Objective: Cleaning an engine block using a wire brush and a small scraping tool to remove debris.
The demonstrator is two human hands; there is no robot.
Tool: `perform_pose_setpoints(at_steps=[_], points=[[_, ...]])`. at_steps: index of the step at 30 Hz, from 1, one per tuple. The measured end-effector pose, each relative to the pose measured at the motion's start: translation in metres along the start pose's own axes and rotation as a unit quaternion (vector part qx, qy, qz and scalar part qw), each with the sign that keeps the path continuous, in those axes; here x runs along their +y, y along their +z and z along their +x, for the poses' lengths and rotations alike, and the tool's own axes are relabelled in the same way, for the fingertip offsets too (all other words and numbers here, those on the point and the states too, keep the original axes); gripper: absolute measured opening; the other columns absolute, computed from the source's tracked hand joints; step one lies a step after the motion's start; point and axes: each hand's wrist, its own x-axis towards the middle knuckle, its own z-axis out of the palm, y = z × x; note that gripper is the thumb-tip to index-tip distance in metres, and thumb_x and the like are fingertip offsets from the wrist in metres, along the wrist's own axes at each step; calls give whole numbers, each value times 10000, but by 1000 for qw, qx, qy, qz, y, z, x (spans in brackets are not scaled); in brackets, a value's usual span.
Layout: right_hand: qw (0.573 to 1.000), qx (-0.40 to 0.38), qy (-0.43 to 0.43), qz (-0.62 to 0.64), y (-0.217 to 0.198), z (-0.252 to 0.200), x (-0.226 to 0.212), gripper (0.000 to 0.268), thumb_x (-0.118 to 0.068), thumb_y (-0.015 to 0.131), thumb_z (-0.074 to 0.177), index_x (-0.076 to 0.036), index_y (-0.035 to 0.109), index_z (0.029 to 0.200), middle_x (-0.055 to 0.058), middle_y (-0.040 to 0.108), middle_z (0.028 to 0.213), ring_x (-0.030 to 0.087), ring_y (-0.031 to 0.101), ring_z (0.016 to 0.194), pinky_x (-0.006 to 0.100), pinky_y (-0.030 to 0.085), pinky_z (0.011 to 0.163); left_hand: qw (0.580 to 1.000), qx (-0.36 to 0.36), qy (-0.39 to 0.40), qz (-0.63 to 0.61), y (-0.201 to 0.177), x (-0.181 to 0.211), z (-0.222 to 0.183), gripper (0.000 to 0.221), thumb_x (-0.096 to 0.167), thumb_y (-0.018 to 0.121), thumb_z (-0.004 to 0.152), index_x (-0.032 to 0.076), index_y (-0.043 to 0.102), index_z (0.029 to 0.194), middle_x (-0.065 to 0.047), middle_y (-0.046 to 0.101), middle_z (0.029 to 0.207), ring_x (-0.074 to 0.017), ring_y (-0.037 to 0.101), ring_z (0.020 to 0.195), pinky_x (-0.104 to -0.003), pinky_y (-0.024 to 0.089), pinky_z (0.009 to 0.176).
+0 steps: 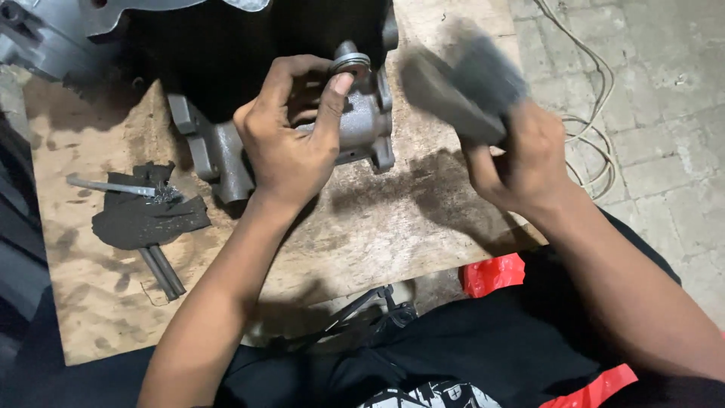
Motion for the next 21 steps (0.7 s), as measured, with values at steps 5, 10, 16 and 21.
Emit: perform_pose_setpoints(at_steps=[5,10,16,21], points=[[967,-122,63,-216,4,-5,21,171,-172,644,1004,-43,539,1044,99,653,797,181,574,563,301,499,401,999,-7,29,13,0,-5,-1,197,197,635,1058,7,600,1102,-118,727,967,-235,777,814,-311,684,708],[981,57,-144,-120,14,-10,53,236,-66,742,974,22,579,1120,122,570,826,216,509,654,347,404,493,999,-6,27,17,0,-5,0,198,204,620,1060,9,598,1086,-108,714,952,-224,761,785,-295,657,666],[953,-19,-74,-294,3,2,34,187,-207,666,985,-52,598,1064,78,621,871,184,592,705,311,479,516,999,-10,29,23,-1,-2,1,214,220,606,1064,7,599,1073,-110,708,936,-226,748,779,-305,648,655],[953,93,-239,-162,4,7,30,80,-64,682,1092,10,655,1103,130,619,902,263,583,772,382,451,642,1000,-7,24,19,1,-3,0,240,240,600,1064,0,598,1069,-114,710,924,-226,753,782,-291,644,648]])
